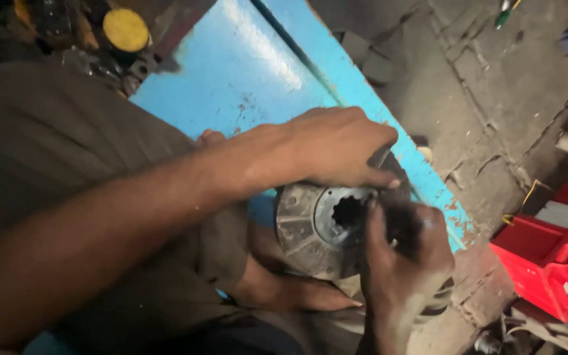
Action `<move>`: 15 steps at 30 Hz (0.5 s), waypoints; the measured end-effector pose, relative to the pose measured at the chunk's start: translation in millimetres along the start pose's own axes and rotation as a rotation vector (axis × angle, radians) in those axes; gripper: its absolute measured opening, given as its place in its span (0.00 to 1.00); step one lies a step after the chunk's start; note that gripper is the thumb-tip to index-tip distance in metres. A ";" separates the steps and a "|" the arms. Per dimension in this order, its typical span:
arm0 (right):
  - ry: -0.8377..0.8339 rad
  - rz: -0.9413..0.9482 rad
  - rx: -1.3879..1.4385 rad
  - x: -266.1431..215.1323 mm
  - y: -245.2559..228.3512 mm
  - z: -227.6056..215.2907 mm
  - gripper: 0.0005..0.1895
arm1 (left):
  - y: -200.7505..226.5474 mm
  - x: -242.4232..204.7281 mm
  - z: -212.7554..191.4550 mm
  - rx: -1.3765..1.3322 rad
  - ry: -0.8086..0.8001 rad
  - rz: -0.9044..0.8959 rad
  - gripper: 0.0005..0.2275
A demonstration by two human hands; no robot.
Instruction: The person inserts small metal pins into the holes of a clutch disc and then fits a metal plate over them. They then flip the assembly over and press down on the center of the disc.
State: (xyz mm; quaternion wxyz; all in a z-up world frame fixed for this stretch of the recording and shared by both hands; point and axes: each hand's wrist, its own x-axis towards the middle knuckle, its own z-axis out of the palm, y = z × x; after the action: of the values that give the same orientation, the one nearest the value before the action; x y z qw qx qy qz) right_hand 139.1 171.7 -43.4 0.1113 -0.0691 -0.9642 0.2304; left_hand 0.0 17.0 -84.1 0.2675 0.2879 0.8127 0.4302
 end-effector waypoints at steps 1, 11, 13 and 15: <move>-0.020 -0.032 -0.003 -1.2 2.9 -0.5 0.10 | -1.4 -0.4 0.3 0.000 -0.017 0.004 0.23; 0.091 0.331 0.575 -31.7 4.7 -35.0 0.05 | 48.2 -35.0 -7.7 0.060 0.255 0.438 0.14; 0.044 0.409 0.766 -36.7 10.2 -36.0 0.06 | 71.2 -54.6 -10.9 -0.047 -0.005 0.190 0.11; 0.002 0.418 0.705 -45.9 25.3 -41.8 0.08 | 64.6 -71.5 8.7 -0.043 0.007 0.260 0.11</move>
State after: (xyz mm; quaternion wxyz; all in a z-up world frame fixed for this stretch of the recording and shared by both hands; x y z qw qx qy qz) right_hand 195.8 203.6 -27.1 0.0799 -0.2216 -0.7912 0.5643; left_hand 70.6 1.8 -19.9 0.2129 0.3836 0.7600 0.4795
